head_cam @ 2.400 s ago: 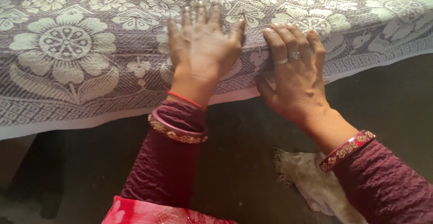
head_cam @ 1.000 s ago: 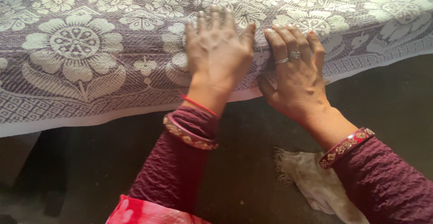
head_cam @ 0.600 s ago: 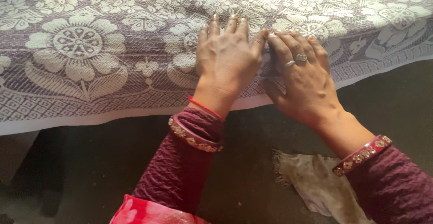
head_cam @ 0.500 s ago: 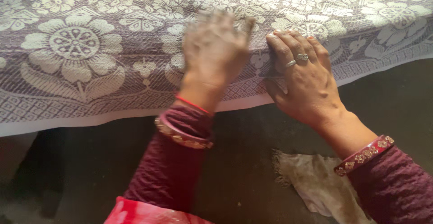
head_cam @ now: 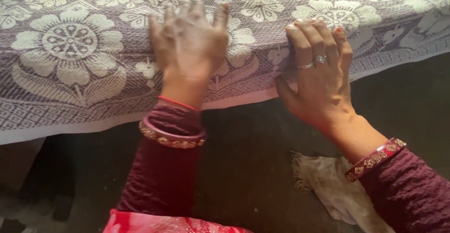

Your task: The person smooths a patterned bed sheet on a bed by hand, repeatedly pressing and tucking the edges to flatten the surface. The hands move along the sheet's length, adjusting and pressing down to remove wrinkles.

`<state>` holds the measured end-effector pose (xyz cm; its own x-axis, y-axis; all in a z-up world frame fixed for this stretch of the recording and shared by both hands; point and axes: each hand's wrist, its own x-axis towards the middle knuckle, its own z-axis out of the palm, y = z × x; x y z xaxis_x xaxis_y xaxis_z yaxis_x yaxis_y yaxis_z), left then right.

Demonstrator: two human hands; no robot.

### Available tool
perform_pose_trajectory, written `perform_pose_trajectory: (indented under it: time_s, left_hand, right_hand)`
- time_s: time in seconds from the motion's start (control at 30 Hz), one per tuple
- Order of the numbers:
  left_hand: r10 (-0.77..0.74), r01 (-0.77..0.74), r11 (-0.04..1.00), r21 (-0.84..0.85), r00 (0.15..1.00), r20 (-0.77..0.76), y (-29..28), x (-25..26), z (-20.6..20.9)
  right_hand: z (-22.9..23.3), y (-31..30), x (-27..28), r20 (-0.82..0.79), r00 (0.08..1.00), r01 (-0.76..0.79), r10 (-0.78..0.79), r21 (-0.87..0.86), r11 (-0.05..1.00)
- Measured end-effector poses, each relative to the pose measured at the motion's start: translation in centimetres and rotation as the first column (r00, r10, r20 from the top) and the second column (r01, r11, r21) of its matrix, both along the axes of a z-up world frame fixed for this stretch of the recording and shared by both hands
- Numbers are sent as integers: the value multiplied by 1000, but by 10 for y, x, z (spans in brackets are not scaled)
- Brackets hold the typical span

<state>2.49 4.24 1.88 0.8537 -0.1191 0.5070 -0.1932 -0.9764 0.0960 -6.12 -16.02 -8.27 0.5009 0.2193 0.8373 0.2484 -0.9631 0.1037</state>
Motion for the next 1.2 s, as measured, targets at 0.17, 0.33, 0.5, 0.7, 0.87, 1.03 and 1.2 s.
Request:
perform_pose_trajectory:
  time_s: [0.17, 0.33, 0.5, 0.7, 0.87, 1.03, 1.2]
  left_hand:
    - [-61, 59, 997, 43, 996, 60, -23, -7, -12]
    - [-160, 158, 987, 27, 972, 170, -48, -11, -30]
    - [-277, 282, 959, 23, 920, 278, -71, -25, -48]
    - [-409, 453, 884, -115, 869, 278, -64, -32, -38]
    - [-479, 454, 875, 169, 760, 439, -22, -8, -12]
    - [-51, 71, 988, -139, 988, 147, 8, 13, 12]
    - [-26, 28, 998, 54, 999, -35, -10, 5, 2]
  right_hand:
    - [0, 0, -1, -21, 1000, 12, -12, 0, 1000]
    - [-1, -2, -2, -32, 999, 18, -18, -3, 1000]
    - [-2, -5, -1, -48, 996, 76, -79, -55, 996]
    - [3, -5, -3, -122, 986, 108, -117, -75, 991]
    - [7, -3, -6, -143, 986, 81, -87, -51, 995]
    - [7, -3, -7, -133, 989, 67, -71, -34, 997]
    - [3, -2, -5, -87, 995, 52, -54, -26, 998]
